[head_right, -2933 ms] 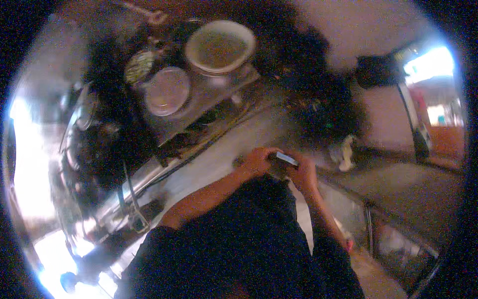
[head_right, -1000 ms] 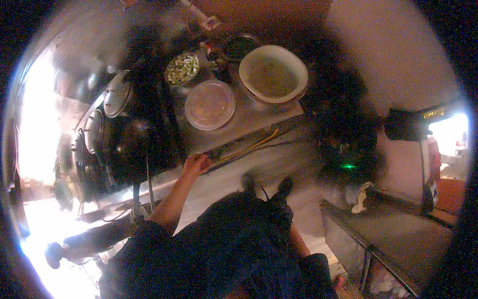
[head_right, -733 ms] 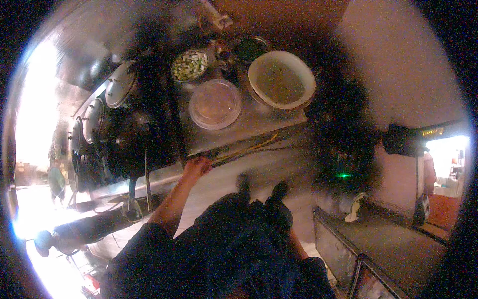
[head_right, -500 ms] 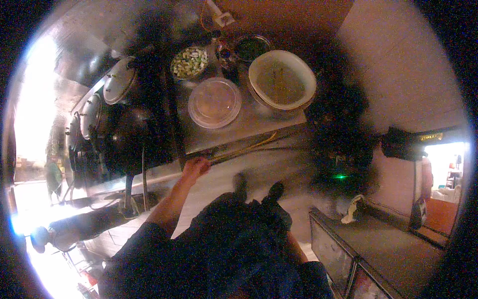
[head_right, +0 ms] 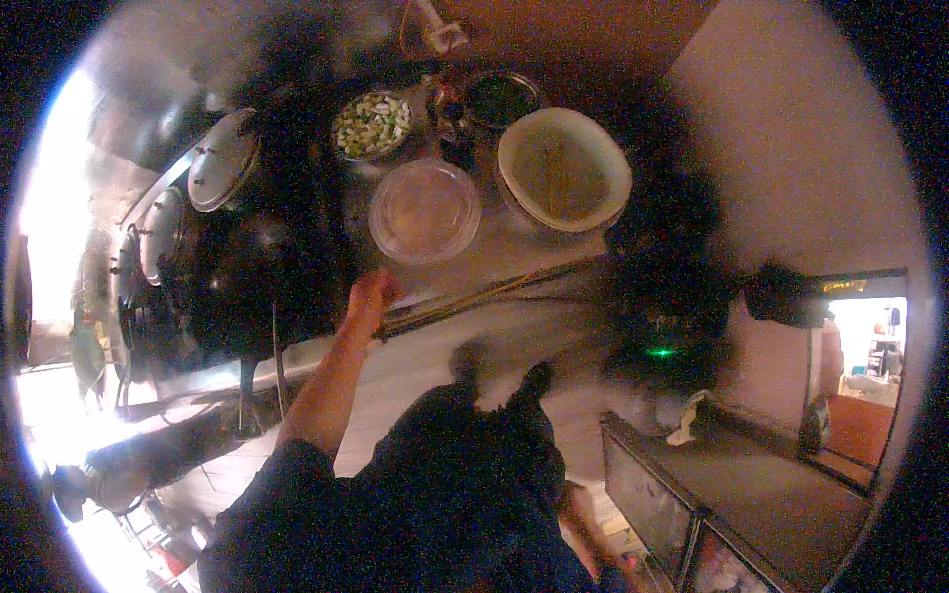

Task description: The person scoops stew from a pot into a bowl using a ladle, then adds more stew to a second bowl. They place the bowls on the counter, add chopsticks, and cover one bowl with a lid.

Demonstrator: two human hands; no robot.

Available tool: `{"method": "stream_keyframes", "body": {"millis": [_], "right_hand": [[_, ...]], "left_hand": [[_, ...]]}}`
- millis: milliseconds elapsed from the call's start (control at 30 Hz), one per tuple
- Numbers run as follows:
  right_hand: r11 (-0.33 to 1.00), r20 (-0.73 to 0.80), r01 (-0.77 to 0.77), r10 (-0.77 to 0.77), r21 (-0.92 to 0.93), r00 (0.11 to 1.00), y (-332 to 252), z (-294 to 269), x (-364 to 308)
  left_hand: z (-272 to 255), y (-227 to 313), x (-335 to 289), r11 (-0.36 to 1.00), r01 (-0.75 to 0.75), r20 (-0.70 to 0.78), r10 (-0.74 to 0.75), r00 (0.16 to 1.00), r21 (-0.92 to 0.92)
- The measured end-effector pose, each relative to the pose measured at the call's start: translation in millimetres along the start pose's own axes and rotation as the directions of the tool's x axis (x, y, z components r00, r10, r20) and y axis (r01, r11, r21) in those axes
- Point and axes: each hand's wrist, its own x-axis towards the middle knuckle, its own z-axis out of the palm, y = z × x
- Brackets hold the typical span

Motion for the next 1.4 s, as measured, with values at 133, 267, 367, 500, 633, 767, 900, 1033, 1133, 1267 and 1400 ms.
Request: {"method": "stream_keyframes", "body": {"millis": [133,267,367,500,633,767,900,1033,1133,1267,1400], "right_hand": [[0.983,-0.157,-0.008,-0.021,-0.184,0.987,-45,-34,74],[0.822,-0.155,0.408,-0.499,-0.397,0.853,-127,-2,210],[0.896,0.062,0.442,-0.443,0.037,0.894,-226,52,310],[0.717,-0.005,0.226,-0.297,0.659,0.955,-320,127,381],[0.649,-0.183,0.495,-0.488,0.578,0.854,-319,121,377],[0.802,-0.169,0.529,-0.501,0.278,0.849,-317,101,339],[0.781,-0.055,0.459,-0.484,0.424,0.873,-305,66,270],[0.493,-0.181,0.555,-0.616,0.670,0.767,-275,-15,161],[0.540,-0.226,0.547,-0.548,0.640,0.806,-254,-91,70],[0.547,-0.445,0.677,-0.510,0.493,0.736,-204,-212,-51],[0.566,-0.596,0.772,-0.524,0.290,0.608,-144,-349,-169]], "left_hand": [[2,30,61,0.990,-0.070,-0.359,0.112,0.927,0.126],[-14,69,117,0.839,-0.119,-0.304,0.320,0.898,0.531],[-25,85,161,0.684,-0.195,-0.121,0.386,0.915,0.703],[-40,86,180,0.785,-0.227,0.016,0.266,0.964,0.577],[-50,82,149,0.911,-0.169,-0.005,0.184,0.983,0.375],[-56,107,94,0.874,-0.200,0.117,0.164,0.979,0.443],[-40,149,-13,0.920,-0.237,0.096,0.218,0.971,0.313],[32,226,-119,0.803,-0.062,-0.051,0.114,0.992,0.593],[89,265,-192,0.639,-0.514,0.333,0.392,0.858,0.572],[191,301,-235,0.443,-0.842,0.682,0.514,0.520,0.308],[329,349,-255,0.796,-0.602,0.776,0.341,0.531,0.062]]}}
